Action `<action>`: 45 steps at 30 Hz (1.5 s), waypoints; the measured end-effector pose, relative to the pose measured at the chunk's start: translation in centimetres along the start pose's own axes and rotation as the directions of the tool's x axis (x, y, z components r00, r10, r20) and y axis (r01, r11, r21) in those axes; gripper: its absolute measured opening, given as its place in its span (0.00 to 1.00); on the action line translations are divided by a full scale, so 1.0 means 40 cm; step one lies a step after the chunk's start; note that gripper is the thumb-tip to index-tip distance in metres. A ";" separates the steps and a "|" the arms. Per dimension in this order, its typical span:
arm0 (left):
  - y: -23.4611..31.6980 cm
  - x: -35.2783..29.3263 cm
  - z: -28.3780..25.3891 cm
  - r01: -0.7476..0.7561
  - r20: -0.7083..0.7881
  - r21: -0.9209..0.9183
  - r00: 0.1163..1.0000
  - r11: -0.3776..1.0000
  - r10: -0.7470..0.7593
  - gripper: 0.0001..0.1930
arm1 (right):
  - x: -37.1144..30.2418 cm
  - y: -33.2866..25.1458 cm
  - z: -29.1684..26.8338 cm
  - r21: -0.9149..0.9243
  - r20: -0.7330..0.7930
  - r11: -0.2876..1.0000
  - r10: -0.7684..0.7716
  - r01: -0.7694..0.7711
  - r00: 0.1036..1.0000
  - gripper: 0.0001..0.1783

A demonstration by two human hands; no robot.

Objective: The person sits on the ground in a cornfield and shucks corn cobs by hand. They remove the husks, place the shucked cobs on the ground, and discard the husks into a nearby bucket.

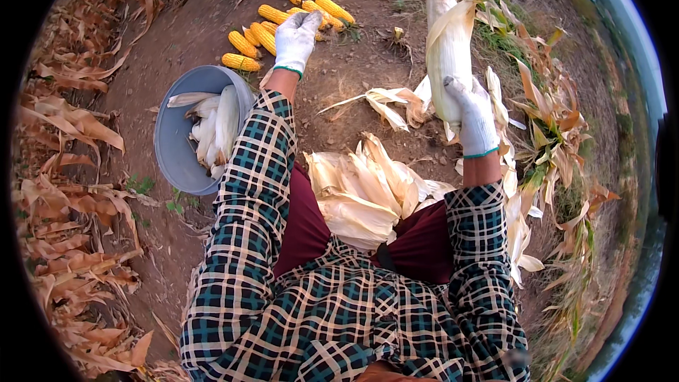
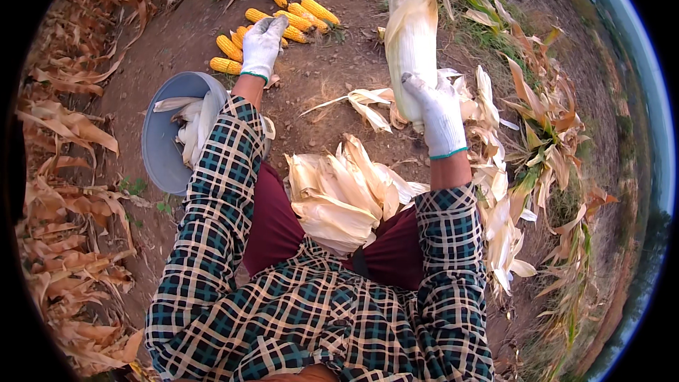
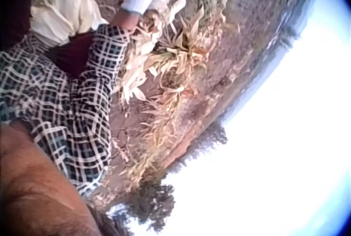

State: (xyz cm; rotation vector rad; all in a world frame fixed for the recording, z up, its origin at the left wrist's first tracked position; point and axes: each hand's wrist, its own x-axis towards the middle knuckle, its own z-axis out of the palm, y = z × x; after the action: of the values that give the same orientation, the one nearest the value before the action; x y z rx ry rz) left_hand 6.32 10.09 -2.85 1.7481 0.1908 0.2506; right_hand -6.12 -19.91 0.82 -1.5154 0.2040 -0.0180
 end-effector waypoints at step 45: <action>0.139 -0.243 0.115 0.484 0.684 -0.640 0.713 0.597 0.156 0.34 | -0.061 -0.010 0.100 0.052 0.461 0.993 -0.116 0.104 0.880 0.41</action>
State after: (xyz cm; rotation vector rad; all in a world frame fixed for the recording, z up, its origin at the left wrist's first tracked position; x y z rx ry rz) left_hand -1.83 2.13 1.16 0.7861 -0.2776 -0.4500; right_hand -7.90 -15.65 1.70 -1.4600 -0.2680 0.2504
